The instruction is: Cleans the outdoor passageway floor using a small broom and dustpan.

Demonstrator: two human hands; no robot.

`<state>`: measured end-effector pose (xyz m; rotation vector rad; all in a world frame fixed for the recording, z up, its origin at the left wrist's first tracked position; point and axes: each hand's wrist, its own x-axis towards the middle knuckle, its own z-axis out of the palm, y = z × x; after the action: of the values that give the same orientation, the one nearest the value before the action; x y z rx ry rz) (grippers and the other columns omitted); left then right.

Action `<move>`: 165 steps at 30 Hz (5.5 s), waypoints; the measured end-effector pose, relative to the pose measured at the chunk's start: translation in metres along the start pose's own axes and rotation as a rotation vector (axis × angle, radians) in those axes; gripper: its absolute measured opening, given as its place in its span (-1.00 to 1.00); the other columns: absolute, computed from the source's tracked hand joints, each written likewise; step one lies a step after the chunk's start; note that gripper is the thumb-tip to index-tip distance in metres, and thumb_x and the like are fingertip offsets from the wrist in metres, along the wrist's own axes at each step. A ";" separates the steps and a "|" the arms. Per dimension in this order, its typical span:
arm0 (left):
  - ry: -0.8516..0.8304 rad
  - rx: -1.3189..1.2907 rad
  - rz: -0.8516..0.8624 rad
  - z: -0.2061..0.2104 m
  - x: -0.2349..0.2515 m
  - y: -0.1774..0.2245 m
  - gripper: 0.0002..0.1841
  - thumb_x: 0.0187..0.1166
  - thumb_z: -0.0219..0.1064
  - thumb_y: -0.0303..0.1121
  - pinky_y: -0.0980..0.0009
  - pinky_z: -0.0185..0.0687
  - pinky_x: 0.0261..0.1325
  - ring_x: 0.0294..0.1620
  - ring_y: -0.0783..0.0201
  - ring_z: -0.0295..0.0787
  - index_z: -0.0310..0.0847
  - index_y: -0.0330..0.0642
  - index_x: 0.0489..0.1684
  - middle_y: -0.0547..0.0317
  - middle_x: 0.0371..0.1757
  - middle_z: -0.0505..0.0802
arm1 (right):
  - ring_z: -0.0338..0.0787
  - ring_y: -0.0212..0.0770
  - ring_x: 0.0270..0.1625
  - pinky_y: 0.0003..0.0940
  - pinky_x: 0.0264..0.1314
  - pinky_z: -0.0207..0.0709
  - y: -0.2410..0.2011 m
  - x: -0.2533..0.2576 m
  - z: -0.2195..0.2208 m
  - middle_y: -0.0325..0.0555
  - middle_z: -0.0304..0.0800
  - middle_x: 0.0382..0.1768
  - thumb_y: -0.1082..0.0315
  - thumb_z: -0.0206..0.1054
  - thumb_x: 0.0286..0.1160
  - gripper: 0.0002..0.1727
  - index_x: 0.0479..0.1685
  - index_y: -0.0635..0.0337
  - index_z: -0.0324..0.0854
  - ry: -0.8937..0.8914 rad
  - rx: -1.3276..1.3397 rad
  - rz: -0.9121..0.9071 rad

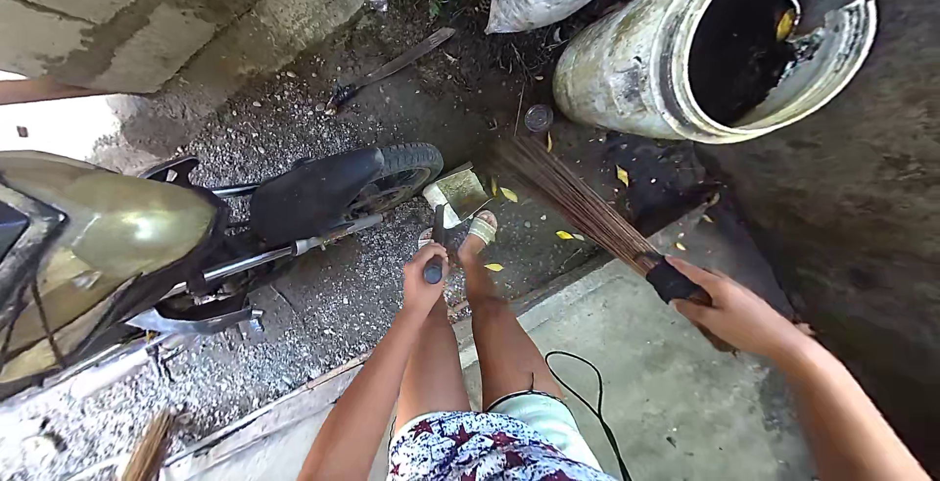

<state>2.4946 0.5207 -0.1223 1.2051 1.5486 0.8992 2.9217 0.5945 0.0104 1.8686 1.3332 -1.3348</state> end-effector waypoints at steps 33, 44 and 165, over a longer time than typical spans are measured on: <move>-0.471 0.273 0.178 0.000 0.007 0.017 -0.88 0.25 0.36 -0.69 0.03 0.61 0.50 0.21 -0.17 0.86 0.77 -0.52 -0.32 -0.29 -0.06 0.92 | 0.55 0.36 0.48 0.28 0.48 0.41 -0.029 -0.043 0.324 0.51 0.38 0.55 0.49 0.33 0.54 -0.17 0.84 0.26 0.01 0.455 1.126 0.471; -0.832 0.482 0.117 0.020 0.015 0.034 -0.83 0.30 0.35 -0.72 0.01 0.39 0.69 0.40 -0.22 0.75 0.77 -0.53 -0.20 -0.33 0.12 0.88 | 0.53 0.34 0.51 0.24 0.51 0.42 -0.060 -0.049 0.335 0.44 0.41 0.55 0.49 0.43 0.36 -0.15 0.77 0.23 0.19 0.160 1.023 0.337; -1.379 0.682 0.507 0.039 0.108 0.065 -0.81 0.20 0.43 -0.83 -0.01 0.45 0.64 0.31 -0.18 0.82 0.80 -0.46 -0.30 -0.20 -0.04 0.93 | 0.65 0.10 0.31 0.02 0.19 0.65 -0.235 0.004 0.290 0.33 0.34 0.53 0.46 0.24 0.62 -0.18 0.81 0.19 -0.16 0.162 2.120 0.462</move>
<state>2.5425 0.6412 -0.0984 2.0794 0.3543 -0.3313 2.5856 0.4594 -0.0774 2.8597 -1.3537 -2.4538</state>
